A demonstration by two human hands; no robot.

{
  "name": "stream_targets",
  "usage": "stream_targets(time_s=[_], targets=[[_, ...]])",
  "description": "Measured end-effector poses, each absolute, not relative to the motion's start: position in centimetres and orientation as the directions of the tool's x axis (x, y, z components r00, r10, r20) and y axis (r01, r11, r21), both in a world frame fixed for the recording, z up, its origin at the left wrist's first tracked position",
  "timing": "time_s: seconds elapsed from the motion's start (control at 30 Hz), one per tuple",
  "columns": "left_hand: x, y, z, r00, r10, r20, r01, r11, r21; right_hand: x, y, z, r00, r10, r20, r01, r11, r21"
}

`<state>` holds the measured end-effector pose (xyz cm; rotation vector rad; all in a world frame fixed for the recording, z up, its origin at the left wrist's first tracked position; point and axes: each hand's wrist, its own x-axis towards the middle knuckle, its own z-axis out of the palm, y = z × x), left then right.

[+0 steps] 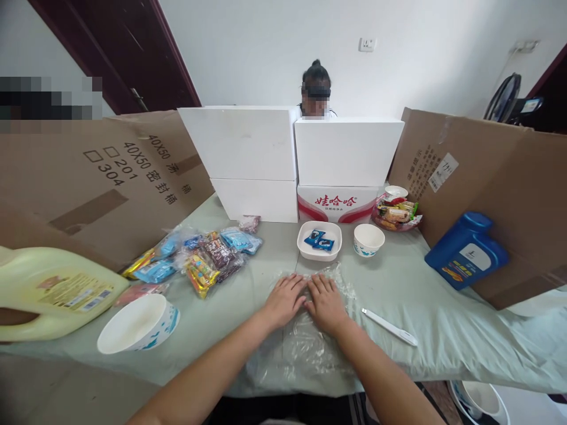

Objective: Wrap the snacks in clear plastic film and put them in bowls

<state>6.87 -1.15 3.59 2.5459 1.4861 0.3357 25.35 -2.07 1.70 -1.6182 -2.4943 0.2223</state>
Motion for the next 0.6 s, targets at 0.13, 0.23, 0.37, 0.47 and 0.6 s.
stream_targets(time_s=[0.13, 0.23, 0.37, 0.47, 0.6], targets=[[5.3, 1.0, 1.4, 0.429, 0.902, 0.038, 0.883, -0.428, 0.194, 26.5, -0.9, -0.2, -0.123, 0.992, -0.006, 0.984, 0.121, -0.132], [4.0, 0.9, 1.0, 0.394, 0.919, 0.024, 0.903, -0.392, 0.173, 27.0, -2.1, -1.0, -0.019, 1.0, -0.013, 0.994, 0.018, -0.104], [4.8, 0.9, 1.8, 0.488, 0.867, 0.097, 0.852, -0.498, 0.162, 26.1, -2.3, 0.5, -0.041, 0.999, 0.011, 0.992, 0.042, -0.12], [6.1, 1.4, 1.8, 0.544, 0.826, 0.145, 0.811, -0.562, 0.162, 25.7, -0.7, 1.7, -0.166, 0.985, 0.054, 0.975, 0.172, -0.144], [6.2, 1.6, 0.9, 0.576, 0.816, 0.041, 0.798, -0.572, 0.189, 26.2, 0.6, 1.0, -0.155, 0.988, 0.007, 0.977, 0.154, -0.149]])
